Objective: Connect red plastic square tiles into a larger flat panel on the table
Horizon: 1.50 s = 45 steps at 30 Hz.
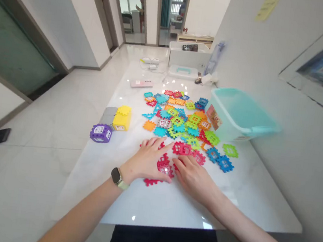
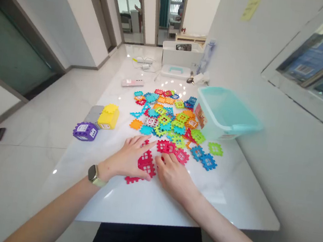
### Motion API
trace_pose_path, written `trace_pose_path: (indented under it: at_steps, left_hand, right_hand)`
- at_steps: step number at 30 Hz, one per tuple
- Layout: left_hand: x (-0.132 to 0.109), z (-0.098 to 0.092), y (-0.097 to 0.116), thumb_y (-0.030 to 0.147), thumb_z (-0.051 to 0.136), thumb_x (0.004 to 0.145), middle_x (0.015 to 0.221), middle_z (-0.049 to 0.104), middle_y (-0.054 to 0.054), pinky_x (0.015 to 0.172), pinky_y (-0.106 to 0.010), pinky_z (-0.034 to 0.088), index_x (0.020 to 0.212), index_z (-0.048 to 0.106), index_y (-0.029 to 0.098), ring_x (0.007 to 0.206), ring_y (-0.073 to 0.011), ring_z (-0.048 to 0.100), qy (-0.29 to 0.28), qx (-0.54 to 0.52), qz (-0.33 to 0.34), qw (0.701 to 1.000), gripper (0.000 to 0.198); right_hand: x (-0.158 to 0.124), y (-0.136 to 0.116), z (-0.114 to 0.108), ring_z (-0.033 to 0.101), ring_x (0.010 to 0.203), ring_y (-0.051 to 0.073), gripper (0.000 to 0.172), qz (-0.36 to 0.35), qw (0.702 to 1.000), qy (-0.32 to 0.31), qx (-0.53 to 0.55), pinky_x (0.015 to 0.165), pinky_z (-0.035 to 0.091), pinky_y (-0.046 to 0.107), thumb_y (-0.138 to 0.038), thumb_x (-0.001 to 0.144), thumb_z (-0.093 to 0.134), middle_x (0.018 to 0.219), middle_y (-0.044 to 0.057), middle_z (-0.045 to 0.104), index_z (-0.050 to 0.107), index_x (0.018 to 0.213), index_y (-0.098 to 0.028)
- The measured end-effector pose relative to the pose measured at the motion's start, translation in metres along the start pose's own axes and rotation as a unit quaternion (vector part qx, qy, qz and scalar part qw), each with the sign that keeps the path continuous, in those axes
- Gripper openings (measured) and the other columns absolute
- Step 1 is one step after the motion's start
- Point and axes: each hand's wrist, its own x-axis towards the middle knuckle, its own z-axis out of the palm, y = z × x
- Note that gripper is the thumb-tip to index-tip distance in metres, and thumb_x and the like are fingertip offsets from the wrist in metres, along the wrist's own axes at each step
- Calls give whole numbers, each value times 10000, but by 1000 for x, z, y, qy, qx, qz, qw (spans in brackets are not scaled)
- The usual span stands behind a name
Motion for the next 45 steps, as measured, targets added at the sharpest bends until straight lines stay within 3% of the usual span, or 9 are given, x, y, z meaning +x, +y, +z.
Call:
trace_pose_path:
  at_steps: [4, 9, 12, 15, 19, 25, 31, 40, 45]
  left_hand:
    - [-6, 6, -15, 737, 786, 494, 1511, 336, -156, 1065, -546, 282, 1462, 353, 250, 1353, -393, 302, -26, 2, -13, 1000, 1166]
    - [-5, -1, -25, 703, 775, 557, 1478, 406, -118, 1068, -517, 268, 1383, 468, 270, 1341, -378, 330, -43, -39, 35, 998, 981]
    - [-2, 0, -24, 656, 786, 590, 1432, 464, -108, 1078, -489, 268, 1357, 496, 270, 1319, -357, 381, -43, -70, 59, 995, 906]
    - [1, 3, -22, 648, 800, 587, 1410, 485, -107, 1101, -490, 245, 1345, 512, 269, 1319, -357, 395, -24, -73, 46, 996, 895]
    - [4, 5, -21, 656, 840, 506, 1496, 390, -113, 1132, -540, 202, 1390, 468, 280, 1393, -401, 278, -15, -50, 42, 998, 1030]
    - [5, 2, -24, 696, 814, 514, 1464, 427, -115, 1117, -502, 273, 1404, 458, 269, 1338, -360, 361, -18, -45, 44, 998, 1050]
    - [9, 7, -21, 510, 640, 860, 1397, 512, -54, 1057, -431, 347, 1297, 554, 284, 1271, -271, 448, 17, -46, 8, 999, 500]
    - [12, 11, -19, 393, 709, 813, 1366, 535, -8, 1022, -435, 373, 1119, 643, 307, 1231, -262, 477, 34, -45, -25, 998, 324]
    - [15, 15, -18, 389, 738, 782, 1339, 556, -5, 1012, -444, 376, 1072, 648, 300, 1210, -269, 494, 47, -48, -42, 997, 315]
  right_hand:
    - [16, 31, -4, 641, 894, 259, 261, -40, 998, 21, -34, 750, 543, 355, -66, 903, 472, 934, 131, 674, 614, 1113, -131]
    - [29, 43, 2, 685, 803, 195, 280, 25, 979, 94, 179, 697, 536, 288, -164, 981, 389, 941, 81, 718, 614, 1148, -178]
    - [30, 34, 8, 681, 872, 188, 263, 10, 960, 52, 275, 777, 535, 303, -193, 989, 406, 998, 69, 715, 627, 1129, -212]
    - [28, 27, 6, 640, 993, 220, 216, -23, 956, 20, 292, 879, 519, 369, -237, 954, 510, 1079, 103, 676, 630, 1131, -204]
    - [23, 26, 1, 547, 1178, 279, 401, -51, 959, 1, 280, 1007, 465, 436, -254, 803, 706, 1263, 145, 586, 615, 1187, -183]
    - [22, 34, 4, 572, 1139, 254, 277, -65, 964, -4, 259, 989, 481, 413, -149, 852, 588, 1228, 141, 614, 664, 1117, -168]
    - [23, 37, 0, 574, 1135, 255, 307, -86, 964, -1, 253, 980, 476, 423, -102, 822, 593, 1248, 128, 616, 671, 1107, -183]
    - [22, 35, -5, 586, 1099, 253, 301, -94, 965, -16, 245, 955, 477, 412, -80, 797, 596, 1183, 118, 644, 690, 1061, -191]
    - [23, 35, -5, 573, 1118, 248, 264, -108, 966, -19, 234, 967, 462, 416, -122, 887, 546, 1197, 118, 638, 693, 1092, -201]
